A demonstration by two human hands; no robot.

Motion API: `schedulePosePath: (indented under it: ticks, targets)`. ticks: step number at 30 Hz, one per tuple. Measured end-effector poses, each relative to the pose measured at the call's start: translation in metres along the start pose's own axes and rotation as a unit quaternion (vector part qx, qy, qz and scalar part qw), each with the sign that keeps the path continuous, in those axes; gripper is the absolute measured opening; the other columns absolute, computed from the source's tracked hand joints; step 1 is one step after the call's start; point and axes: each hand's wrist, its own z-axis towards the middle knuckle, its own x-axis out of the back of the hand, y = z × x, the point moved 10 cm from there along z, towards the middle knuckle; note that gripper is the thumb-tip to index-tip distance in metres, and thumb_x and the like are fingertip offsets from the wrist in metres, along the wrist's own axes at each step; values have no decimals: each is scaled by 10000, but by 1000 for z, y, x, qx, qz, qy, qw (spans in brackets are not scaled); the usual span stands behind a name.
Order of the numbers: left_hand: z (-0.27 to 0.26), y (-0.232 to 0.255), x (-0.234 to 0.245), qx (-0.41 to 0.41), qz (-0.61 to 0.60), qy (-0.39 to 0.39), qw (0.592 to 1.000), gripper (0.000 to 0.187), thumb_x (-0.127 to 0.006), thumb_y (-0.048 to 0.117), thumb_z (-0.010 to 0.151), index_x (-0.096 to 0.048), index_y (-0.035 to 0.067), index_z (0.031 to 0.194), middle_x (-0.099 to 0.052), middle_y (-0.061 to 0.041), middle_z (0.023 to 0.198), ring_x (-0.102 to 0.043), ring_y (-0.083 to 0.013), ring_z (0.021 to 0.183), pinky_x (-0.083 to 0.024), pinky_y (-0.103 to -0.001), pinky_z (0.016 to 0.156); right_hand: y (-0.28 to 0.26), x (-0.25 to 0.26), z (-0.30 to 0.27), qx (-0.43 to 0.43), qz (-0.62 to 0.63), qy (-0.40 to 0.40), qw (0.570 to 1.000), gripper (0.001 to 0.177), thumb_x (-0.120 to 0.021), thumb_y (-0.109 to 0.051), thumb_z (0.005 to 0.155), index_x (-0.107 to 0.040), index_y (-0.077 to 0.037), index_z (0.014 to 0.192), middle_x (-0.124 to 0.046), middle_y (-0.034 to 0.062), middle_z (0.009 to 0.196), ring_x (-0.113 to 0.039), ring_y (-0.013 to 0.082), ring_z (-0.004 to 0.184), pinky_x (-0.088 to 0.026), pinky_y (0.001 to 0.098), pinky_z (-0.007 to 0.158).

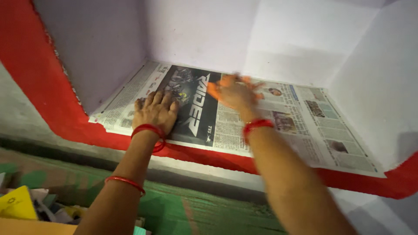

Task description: The person wipes a shelf surface covered with newspaper using a cloth and then cleans a notebook before placing it back on the shelf.

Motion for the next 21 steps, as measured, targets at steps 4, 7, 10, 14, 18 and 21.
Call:
schedulePosePath:
  ticks: [4, 7, 10, 14, 18, 21]
  targets:
    - [8, -2, -4, -7, -50, 30, 998, 722, -115, 565, 986, -94, 224, 1621, -134, -22, 1686, -115, -197, 1553, -83, -495, 1249, -107, -49, 24, 164, -25, 12, 986, 558, -440, -368, 969, -411, -359, 1526, -238, 33, 1695, -192, 378, 1515, -71, 591, 1239]
    - [10, -8, -7, -7, -67, 63, 996, 763, -138, 582, 986, -115, 173, 1629, -177, -64, 1677, -146, -212, 1548, -97, -489, 1246, -129, -58, 9, 232, 0, 28, 972, 760, -563, -293, 937, -263, -193, 1628, -275, 92, 1651, -135, 341, 1552, -72, 570, 1239]
    - [14, -10, -8, -8, -62, 59, 996, 772, -143, 605, 996, -167, 143, 1615, -196, -68, 1679, -151, -219, 1558, -96, -493, 1246, -93, -50, -35, 291, 83, -76, 950, 720, -505, -502, 997, -245, -237, 1614, -182, 79, 1660, -48, 297, 1591, -66, 541, 1256]
    - [20, -8, -11, -38, -2, -11, 999, 701, -132, 593, 1024, -247, 205, 1596, -177, -51, 1702, -134, -235, 1573, -136, -495, 1249, 20, -4, -66, 134, 149, -85, 976, 656, -495, -526, 932, -420, -289, 1539, -76, 0, 1737, -256, 274, 1549, -229, 560, 1228]
    - [18, -33, 10, -90, 42, -19, 995, 595, -174, 527, 1035, -345, 359, 1580, -291, -20, 1688, -238, -235, 1547, -212, -508, 1244, 93, 25, -55, 37, 107, -12, 994, 596, -511, -516, 981, -457, -217, 1494, -334, 74, 1624, -322, 319, 1511, -269, 551, 1242]
    - [11, -38, 16, -129, 88, 30, 987, 611, -219, 513, 987, -282, 404, 1585, -217, -34, 1681, -193, -258, 1489, -158, -565, 1176, 109, 24, -24, -2, 41, 14, 999, 575, -469, -540, 961, -482, -259, 1463, -309, 64, 1628, -286, 359, 1501, -161, 644, 1189]
